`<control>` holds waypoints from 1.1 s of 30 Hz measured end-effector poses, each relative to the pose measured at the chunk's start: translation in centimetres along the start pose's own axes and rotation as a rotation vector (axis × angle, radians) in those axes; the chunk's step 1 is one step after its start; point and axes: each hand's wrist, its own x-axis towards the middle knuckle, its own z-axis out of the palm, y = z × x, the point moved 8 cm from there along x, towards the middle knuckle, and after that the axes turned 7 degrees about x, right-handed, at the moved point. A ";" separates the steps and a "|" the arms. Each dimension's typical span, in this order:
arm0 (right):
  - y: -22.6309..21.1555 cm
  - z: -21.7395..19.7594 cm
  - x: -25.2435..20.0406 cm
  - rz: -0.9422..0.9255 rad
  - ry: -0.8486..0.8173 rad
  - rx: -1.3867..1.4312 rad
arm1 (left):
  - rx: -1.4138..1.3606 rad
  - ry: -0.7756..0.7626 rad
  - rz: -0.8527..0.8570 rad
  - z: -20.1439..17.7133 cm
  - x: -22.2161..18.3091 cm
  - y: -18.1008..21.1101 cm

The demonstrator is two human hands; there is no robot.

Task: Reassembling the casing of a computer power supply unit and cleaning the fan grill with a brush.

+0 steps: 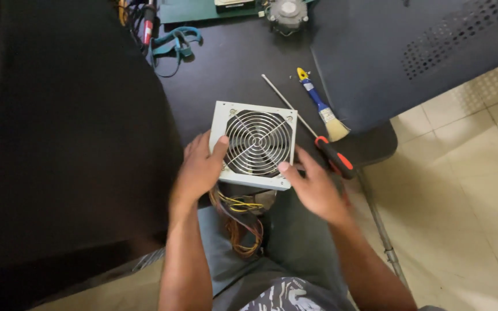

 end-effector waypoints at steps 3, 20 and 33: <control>1.1 -0.6 0.4 -0.083 -0.017 0.108 | -0.258 -0.051 -0.024 -0.5 -2.6 1.6; 4.5 -1.6 -3.8 -0.300 -0.192 0.463 | -0.878 0.104 0.660 -0.3 -6.5 0.7; -4.1 -2.0 -7.8 -0.370 -0.158 -0.060 | -1.231 -0.004 0.617 1.0 -6.9 0.6</control>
